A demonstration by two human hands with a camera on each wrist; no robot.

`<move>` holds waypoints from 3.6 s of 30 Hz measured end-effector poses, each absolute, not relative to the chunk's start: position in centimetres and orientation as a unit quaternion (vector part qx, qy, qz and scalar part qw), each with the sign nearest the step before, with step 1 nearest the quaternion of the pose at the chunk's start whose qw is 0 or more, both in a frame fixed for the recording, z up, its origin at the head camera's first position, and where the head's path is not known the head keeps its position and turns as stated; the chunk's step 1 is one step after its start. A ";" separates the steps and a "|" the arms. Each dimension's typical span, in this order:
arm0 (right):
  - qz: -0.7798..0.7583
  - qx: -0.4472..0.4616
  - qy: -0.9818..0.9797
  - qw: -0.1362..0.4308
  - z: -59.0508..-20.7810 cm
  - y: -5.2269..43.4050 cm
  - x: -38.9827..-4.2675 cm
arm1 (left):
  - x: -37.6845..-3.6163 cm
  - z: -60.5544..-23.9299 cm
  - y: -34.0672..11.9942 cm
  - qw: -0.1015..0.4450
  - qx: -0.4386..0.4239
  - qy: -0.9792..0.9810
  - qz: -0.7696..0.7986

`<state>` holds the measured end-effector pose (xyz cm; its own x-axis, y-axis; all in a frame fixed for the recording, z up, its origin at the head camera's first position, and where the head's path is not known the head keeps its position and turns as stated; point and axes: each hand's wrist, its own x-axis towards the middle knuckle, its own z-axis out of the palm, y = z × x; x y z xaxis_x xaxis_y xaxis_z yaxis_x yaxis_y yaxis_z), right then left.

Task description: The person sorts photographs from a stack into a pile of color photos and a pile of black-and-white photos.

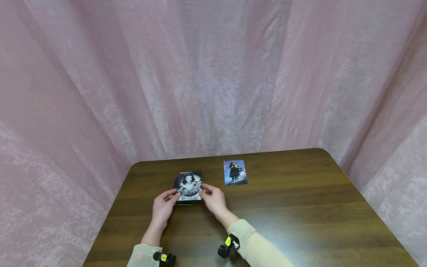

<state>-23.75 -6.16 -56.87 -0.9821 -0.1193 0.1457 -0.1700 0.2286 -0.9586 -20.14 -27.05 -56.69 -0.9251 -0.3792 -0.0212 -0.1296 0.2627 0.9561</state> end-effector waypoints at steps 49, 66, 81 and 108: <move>0.477 0.137 -0.868 -0.022 -56.0 8.1 -20.4 | -17.6 -56.5 -18.2 -0.018 -0.085 -0.898 -0.431; 0.430 0.131 -0.892 -0.037 -55.0 11.4 -18.7 | -16.9 -56.6 -15.4 -0.044 -0.134 -0.897 -0.418; 0.388 0.125 -0.911 -0.060 -54.9 12.8 -19.2 | -17.2 -56.2 -14.0 -0.055 -0.154 -0.905 -0.392; 0.342 0.142 -0.926 -0.073 -53.9 13.9 -19.9 | -17.7 -56.1 -13.4 -0.062 -0.155 -0.916 -0.365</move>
